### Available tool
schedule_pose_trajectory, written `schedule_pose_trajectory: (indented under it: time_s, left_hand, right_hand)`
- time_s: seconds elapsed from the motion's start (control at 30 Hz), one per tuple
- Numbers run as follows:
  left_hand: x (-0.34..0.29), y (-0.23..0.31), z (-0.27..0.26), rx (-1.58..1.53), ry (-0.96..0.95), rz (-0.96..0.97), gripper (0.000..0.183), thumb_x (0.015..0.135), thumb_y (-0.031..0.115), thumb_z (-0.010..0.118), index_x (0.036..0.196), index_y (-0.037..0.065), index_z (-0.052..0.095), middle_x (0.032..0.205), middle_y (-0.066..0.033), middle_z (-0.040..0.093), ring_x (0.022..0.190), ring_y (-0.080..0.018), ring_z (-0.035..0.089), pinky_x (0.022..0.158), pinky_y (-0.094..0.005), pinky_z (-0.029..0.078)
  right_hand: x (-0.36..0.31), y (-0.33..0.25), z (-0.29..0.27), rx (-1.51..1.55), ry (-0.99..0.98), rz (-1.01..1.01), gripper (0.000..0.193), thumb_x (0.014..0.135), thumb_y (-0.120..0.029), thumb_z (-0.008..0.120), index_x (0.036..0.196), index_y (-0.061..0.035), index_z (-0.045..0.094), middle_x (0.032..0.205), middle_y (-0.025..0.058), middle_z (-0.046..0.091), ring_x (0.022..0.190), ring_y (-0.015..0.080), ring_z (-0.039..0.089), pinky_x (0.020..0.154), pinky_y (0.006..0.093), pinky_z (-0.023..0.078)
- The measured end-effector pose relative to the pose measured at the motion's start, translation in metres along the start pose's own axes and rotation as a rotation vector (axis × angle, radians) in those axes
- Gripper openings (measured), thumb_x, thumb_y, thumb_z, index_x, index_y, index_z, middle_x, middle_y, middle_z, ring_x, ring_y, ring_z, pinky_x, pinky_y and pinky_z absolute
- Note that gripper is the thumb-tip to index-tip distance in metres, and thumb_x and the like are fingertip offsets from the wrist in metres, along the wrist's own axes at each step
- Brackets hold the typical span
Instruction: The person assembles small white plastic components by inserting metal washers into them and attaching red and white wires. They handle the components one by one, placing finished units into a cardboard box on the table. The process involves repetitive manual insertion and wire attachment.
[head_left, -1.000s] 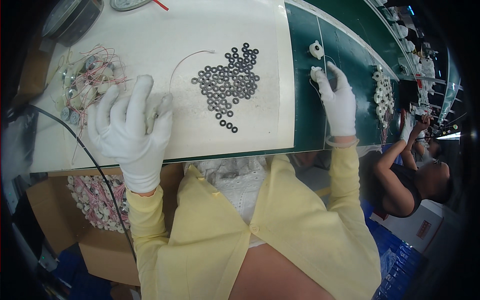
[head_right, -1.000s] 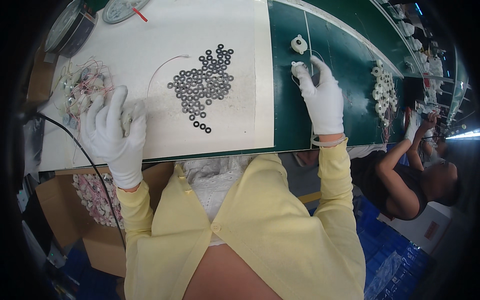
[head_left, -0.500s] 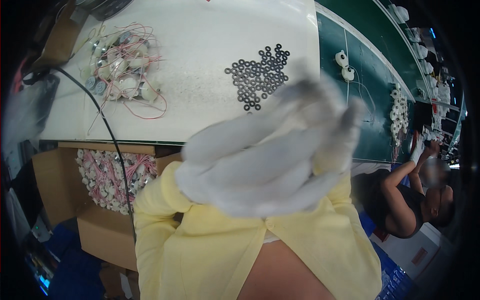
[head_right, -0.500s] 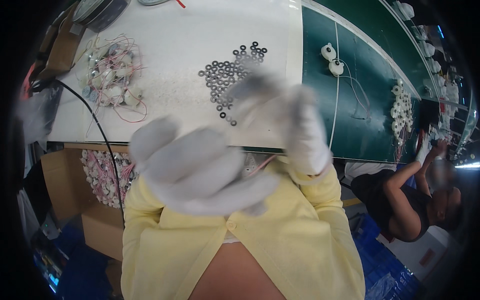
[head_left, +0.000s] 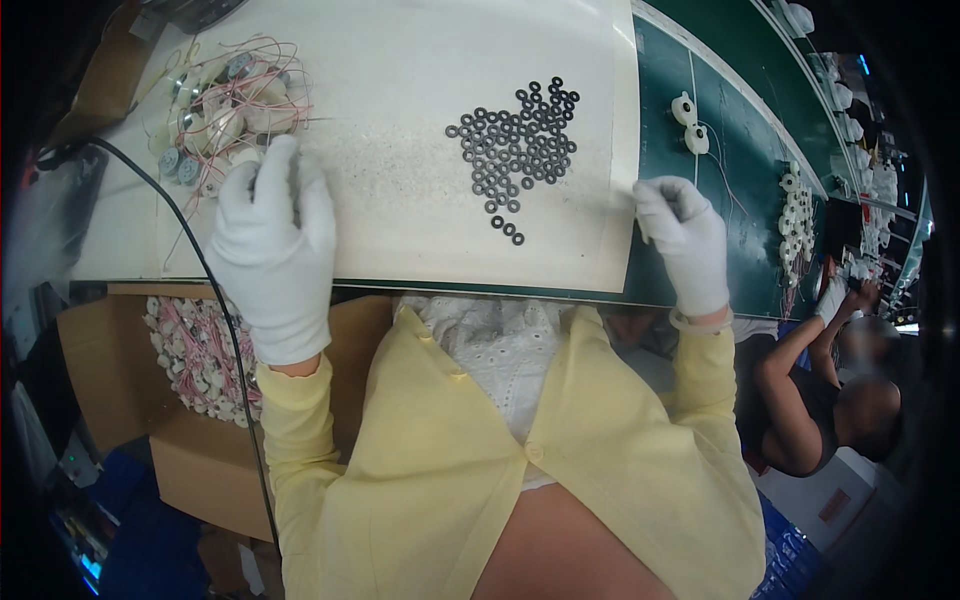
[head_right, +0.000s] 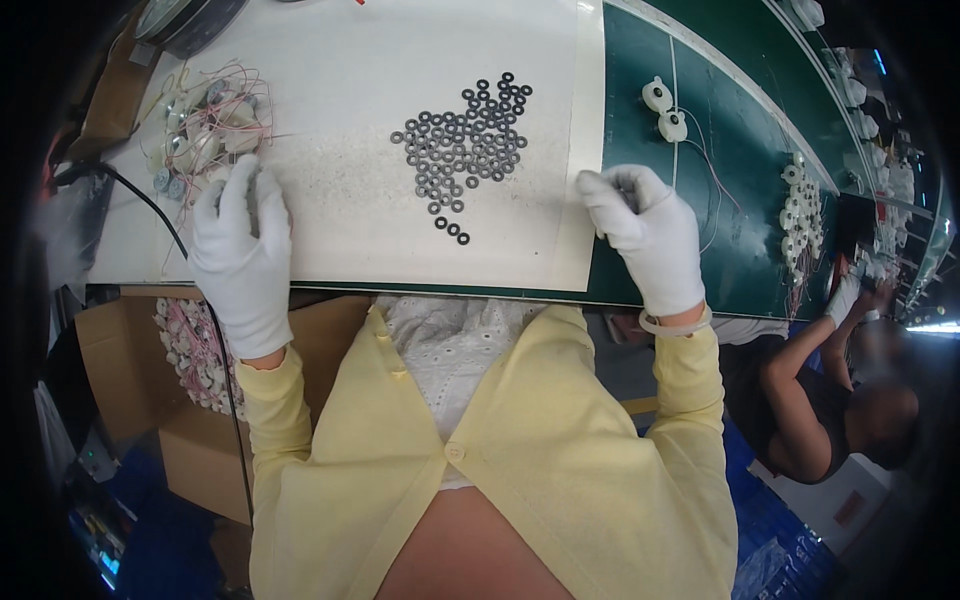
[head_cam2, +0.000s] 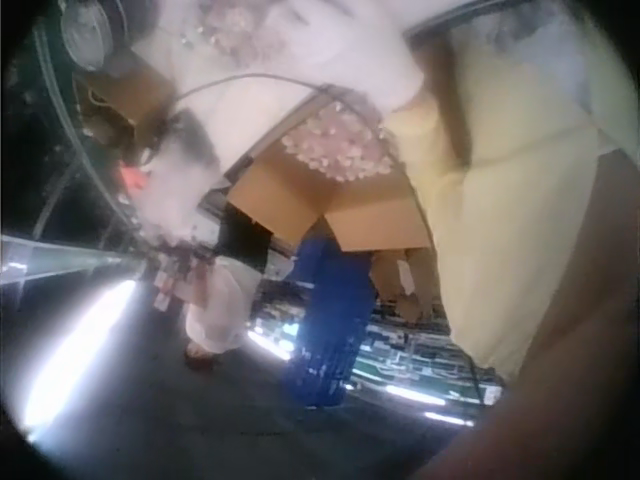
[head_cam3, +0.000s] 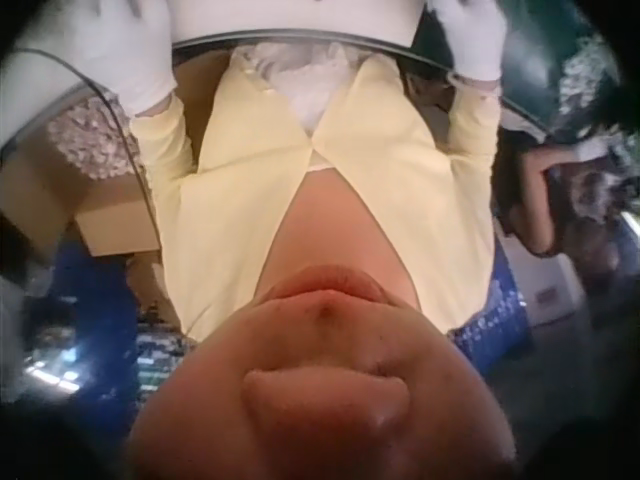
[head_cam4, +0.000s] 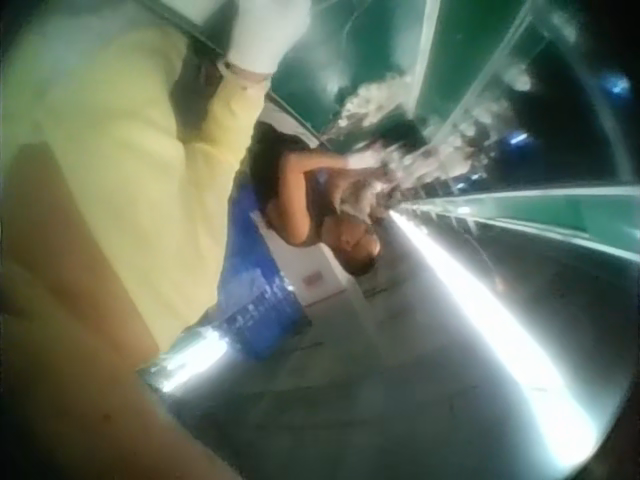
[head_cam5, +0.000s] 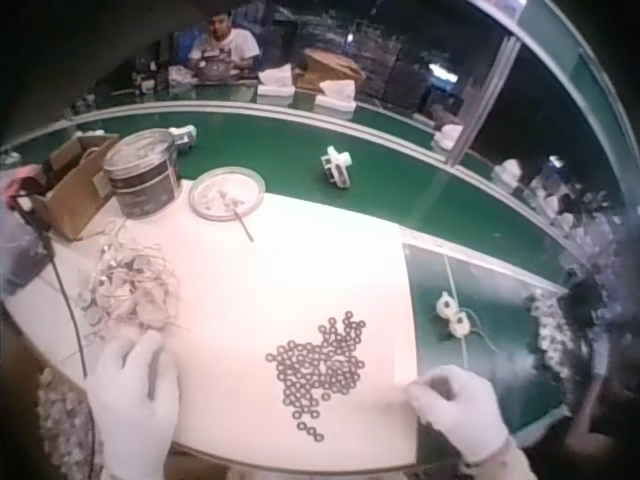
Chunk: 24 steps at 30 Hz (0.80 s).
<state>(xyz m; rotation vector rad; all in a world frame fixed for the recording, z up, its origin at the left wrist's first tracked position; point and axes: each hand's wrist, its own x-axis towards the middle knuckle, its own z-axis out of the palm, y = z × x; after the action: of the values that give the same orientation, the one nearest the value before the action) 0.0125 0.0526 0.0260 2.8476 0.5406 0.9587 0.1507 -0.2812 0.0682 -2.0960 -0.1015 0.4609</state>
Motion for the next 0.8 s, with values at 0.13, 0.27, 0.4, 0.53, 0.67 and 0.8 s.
schedule_pose_trajectory:
  time_s: [0.13, 0.27, 0.4, 0.53, 0.67, 0.8]
  left_hand:
    - [0.001, 0.014, 0.008, -0.147, 0.033, 0.05, 0.024, 0.086, 0.015, 0.08, 0.109, 0.016, 0.076, 0.092, -0.0081, 0.068, 0.073, -0.0286, 0.067, 0.062, -0.0399, 0.053]
    - [0.0, 0.017, 0.014, -0.2, 0.02, 0.074, 0.027, 0.082, 0.012, 0.081, 0.109, 0.017, 0.076, 0.09, -0.0047, 0.068, 0.071, -0.0264, 0.066, 0.06, -0.0389, 0.052]
    - [0.008, 0.022, 0.013, -0.194, 0.088, 0.081, 0.03, 0.079, 0.012, 0.081, 0.108, 0.018, 0.075, 0.09, -0.003, 0.07, 0.07, -0.0252, 0.065, 0.058, -0.0384, 0.051]
    - [0.006, 0.019, 0.02, -0.149, 0.092, 0.157, 0.031, 0.078, 0.013, 0.083, 0.107, 0.018, 0.074, 0.092, -0.0022, 0.07, 0.069, -0.0249, 0.065, 0.057, -0.0378, 0.051]
    - [0.002, 0.019, 0.015, -0.157, -0.015, 0.115, 0.038, 0.079, 0.016, 0.084, 0.116, 0.017, 0.075, 0.101, -0.0049, 0.07, 0.077, -0.0276, 0.065, 0.065, -0.0401, 0.053]
    - [0.0, 0.02, 0.014, -0.111, -0.052, 0.09, 0.043, 0.08, 0.02, 0.085, 0.122, 0.018, 0.075, 0.104, -0.0075, 0.069, 0.082, -0.0286, 0.065, 0.069, -0.0411, 0.054]
  right_hand:
    - [0.017, 0.009, 0.009, -0.112, -0.086, -0.232, 0.028, 0.096, -0.014, 0.076, 0.118, 0.0023, 0.07, 0.086, 0.0003, 0.071, 0.076, 0.0056, 0.062, 0.07, 0.0221, 0.051]
    - [0.037, 0.003, 0.013, -0.093, -0.164, -0.314, 0.03, 0.098, -0.007, 0.071, 0.126, 0.0029, 0.067, 0.094, 0.002, 0.073, 0.081, 0.0078, 0.064, 0.075, 0.0242, 0.053]
    - [0.048, 0.0, 0.012, -0.142, -0.239, -0.424, 0.03, 0.101, -0.004, 0.065, 0.13, 0.0033, 0.065, 0.099, 0.005, 0.073, 0.086, 0.0108, 0.066, 0.078, 0.0257, 0.055]
    - [0.05, -0.007, 0.009, -0.235, -0.283, -0.511, 0.03, 0.102, -0.004, 0.062, 0.131, 0.0031, 0.065, 0.1, 0.0078, 0.073, 0.086, 0.0124, 0.067, 0.078, 0.0261, 0.055]
    - [0.053, -0.011, 0.013, -0.258, -0.27, -0.457, 0.03, 0.102, -0.005, 0.063, 0.132, 0.0031, 0.064, 0.097, 0.0086, 0.074, 0.083, 0.0131, 0.068, 0.078, 0.0266, 0.055]
    - [0.056, -0.009, 0.013, -0.267, -0.26, -0.483, 0.031, 0.103, -0.007, 0.064, 0.132, 0.0032, 0.064, 0.097, 0.0083, 0.075, 0.082, 0.0133, 0.068, 0.077, 0.0267, 0.056]
